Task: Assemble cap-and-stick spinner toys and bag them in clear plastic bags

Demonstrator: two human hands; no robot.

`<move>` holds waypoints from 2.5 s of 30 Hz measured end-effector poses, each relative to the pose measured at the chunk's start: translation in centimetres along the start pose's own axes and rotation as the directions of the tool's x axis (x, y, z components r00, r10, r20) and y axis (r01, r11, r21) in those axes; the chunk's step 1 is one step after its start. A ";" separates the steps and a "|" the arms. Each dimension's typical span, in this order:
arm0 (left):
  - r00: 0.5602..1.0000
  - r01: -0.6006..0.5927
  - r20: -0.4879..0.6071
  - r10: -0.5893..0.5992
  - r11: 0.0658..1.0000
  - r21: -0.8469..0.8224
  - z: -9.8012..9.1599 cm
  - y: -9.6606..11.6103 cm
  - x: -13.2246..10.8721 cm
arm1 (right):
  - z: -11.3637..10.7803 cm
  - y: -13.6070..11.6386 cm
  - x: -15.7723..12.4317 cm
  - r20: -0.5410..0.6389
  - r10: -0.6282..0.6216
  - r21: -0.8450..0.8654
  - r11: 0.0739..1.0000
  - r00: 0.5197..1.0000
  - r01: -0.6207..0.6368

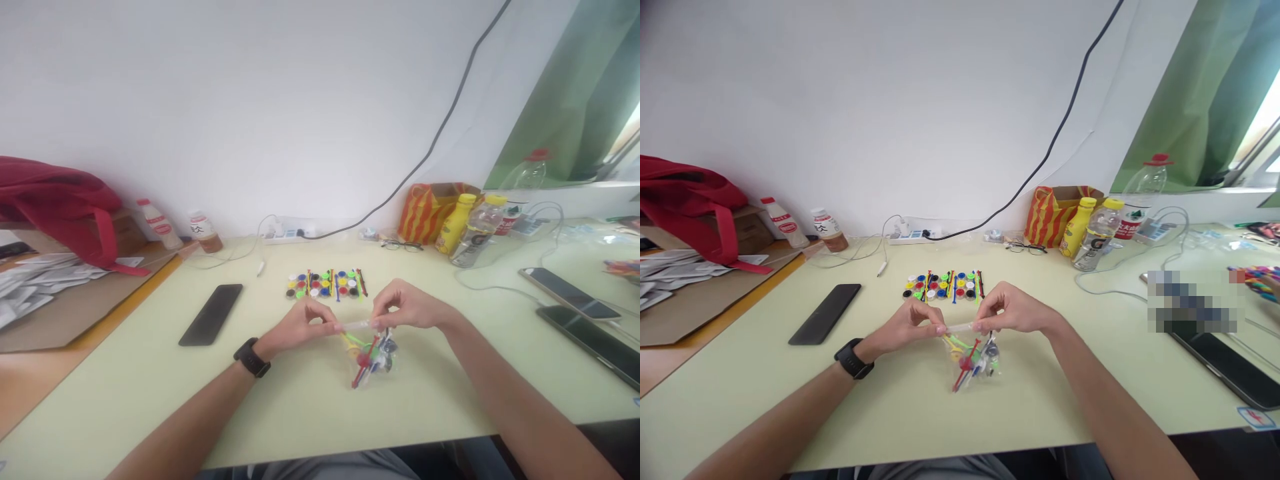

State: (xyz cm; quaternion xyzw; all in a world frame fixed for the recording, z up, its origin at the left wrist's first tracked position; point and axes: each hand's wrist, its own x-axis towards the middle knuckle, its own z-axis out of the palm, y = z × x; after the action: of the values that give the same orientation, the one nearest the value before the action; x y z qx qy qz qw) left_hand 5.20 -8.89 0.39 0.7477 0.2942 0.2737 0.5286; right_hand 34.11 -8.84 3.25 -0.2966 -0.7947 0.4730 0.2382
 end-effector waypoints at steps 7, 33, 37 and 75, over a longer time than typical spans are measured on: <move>0.993 0.115 0.012 -0.115 0.993 0.026 0.2 -1.9 0.5 | -5.6 1.1 -3.4 -0.238 0.065 -0.094 0.992 0.969 -0.090; 0.993 0.113 -0.013 -0.113 0.992 -0.049 -0.3 -2.1 0.8 | -7.1 14.0 -2.2 -0.685 -0.087 -0.724 0.195 0.723 -0.662; 0.994 0.112 -0.010 -0.113 0.993 -0.035 -0.3 -2.1 0.9 | -6.8 13.3 -2.2 -0.722 -0.063 -0.686 0.199 0.690 -0.700; 0.977 0.196 -0.043 -0.207 0.964 -0.179 -0.6 -2.6 0.8 | -0.6 12.0 1.6 -0.566 -0.088 -0.572 0.759 0.820 -0.313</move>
State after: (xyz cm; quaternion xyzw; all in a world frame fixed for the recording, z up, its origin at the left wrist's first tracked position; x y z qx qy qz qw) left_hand 4.94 -7.21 -1.86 0.6562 0.3599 0.2659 0.6076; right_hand 36.37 -2.84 -6.99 -0.5344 -0.7808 0.0776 0.3143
